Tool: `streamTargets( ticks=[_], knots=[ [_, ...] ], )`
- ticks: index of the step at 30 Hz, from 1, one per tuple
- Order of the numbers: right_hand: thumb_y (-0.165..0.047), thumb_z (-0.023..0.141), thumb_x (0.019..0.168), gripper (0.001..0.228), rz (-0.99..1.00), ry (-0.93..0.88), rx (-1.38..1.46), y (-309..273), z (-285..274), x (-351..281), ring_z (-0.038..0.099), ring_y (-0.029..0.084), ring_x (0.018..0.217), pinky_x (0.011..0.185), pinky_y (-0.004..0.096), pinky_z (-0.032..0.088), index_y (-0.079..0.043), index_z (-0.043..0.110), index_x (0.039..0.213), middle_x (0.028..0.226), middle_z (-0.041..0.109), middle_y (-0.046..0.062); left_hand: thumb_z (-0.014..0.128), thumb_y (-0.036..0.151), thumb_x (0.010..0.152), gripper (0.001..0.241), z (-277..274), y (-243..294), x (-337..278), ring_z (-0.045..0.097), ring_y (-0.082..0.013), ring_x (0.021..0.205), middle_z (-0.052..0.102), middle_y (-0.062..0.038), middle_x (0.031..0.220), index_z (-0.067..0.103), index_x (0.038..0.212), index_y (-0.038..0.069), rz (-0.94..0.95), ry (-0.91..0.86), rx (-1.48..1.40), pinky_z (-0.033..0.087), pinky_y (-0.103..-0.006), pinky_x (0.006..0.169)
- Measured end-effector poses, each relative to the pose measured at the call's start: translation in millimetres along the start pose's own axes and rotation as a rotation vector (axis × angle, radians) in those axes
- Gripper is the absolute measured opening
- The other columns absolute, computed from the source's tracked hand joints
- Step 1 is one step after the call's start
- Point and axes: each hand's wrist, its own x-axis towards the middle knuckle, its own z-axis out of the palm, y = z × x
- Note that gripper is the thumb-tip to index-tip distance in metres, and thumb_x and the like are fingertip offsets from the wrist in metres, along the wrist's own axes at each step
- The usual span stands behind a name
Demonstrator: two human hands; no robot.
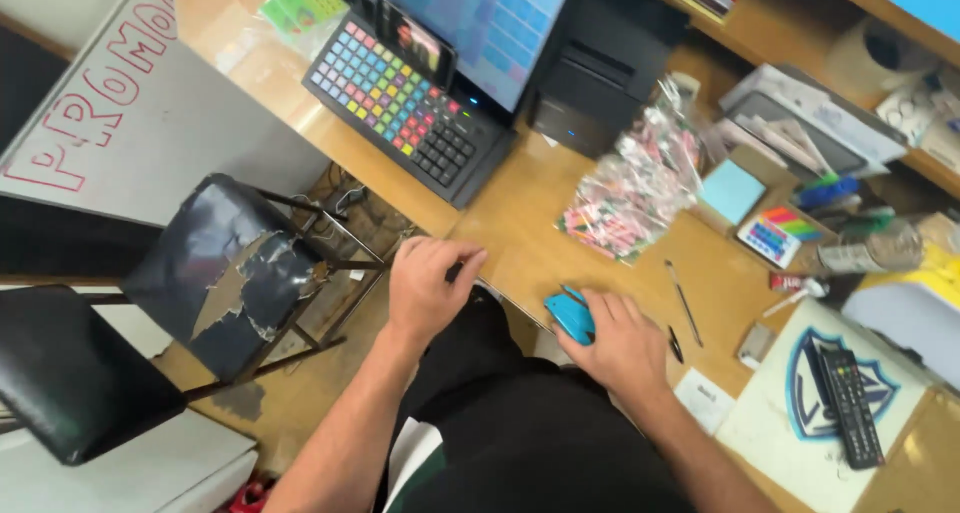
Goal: The person is packaging small candies into plastic bags and sealing them using a stapler at a store counter.
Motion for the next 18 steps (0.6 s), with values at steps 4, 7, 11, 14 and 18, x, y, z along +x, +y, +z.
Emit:
streamTargets(
  ticks=[4, 7, 11, 14, 18],
  knots=[
    [-0.069, 0.072, 0.075, 0.063, 0.032, -0.052, -0.038, -19.7, 24.9, 23.7, 0.069, 0.016, 0.100, 0.073, 0.033, 0.056, -0.023, 0.071, 0.118, 0.096, 0.068, -0.003, 0.080, 0.031, 0.091, 0.009, -30.1, -64.1, 53.5, 0.071, -0.0134, 0.072, 0.070, 0.010, 0.073, 0.075, 0.092, 0.023, 0.024, 0.035, -0.089, 0.054, -0.0331, 0.083],
    [-0.064, 0.083, 0.071, 0.066, 0.073, -0.002, -0.002, -40.6, 16.9, 37.0, 0.072, 0.023, 0.099, 0.084, 0.035, 0.056, -0.020, 0.075, 0.120, 0.098, 0.073, 0.003, 0.081, 0.030, 0.092, 0.008, -52.4, -114.3, 96.2, 0.070, -0.0150, 0.068, 0.070, 0.008, 0.071, 0.076, 0.093, 0.023, 0.067, 0.102, -0.083, 0.056, -0.0341, 0.075],
    [-0.057, 0.083, 0.079, 0.059, 0.108, -0.047, -0.080, -56.7, 46.9, 50.5, 0.071, 0.026, 0.099, 0.090, 0.038, 0.057, -0.021, 0.078, 0.126, 0.113, 0.077, 0.003, 0.068, 0.023, 0.100, 0.017, -109.3, -195.8, 156.5, 0.069, -0.0178, 0.066, 0.074, 0.000, 0.079, 0.074, 0.088, 0.012, 0.031, 0.130, -0.150, 0.050, -0.0342, 0.062],
    [-0.052, 0.091, 0.077, 0.060, 0.040, 0.131, -0.085, -35.5, 73.1, 30.5, 0.071, 0.029, 0.086, 0.085, 0.040, 0.059, -0.018, 0.082, 0.126, 0.107, 0.078, 0.009, 0.068, 0.028, 0.098, 0.015, -112.0, -257.4, 184.3, 0.069, -0.0127, 0.070, 0.076, 0.004, 0.084, 0.074, 0.094, 0.015, -0.196, 0.149, -0.172, 0.053, -0.0299, 0.067],
    [-0.036, 0.086, 0.072, 0.077, 0.481, -0.148, 0.087, -55.8, 78.2, 16.8, 0.064, 0.036, 0.125, 0.120, 0.041, 0.046, -0.008, 0.073, 0.143, 0.127, 0.071, 0.021, 0.061, 0.038, 0.099, 0.026, -111.4, -332.1, 242.0, 0.067, -0.0192, 0.088, 0.074, 0.003, 0.107, 0.070, 0.111, 0.017, -0.416, 0.085, -0.091, 0.052, -0.0389, 0.076]
  ],
)
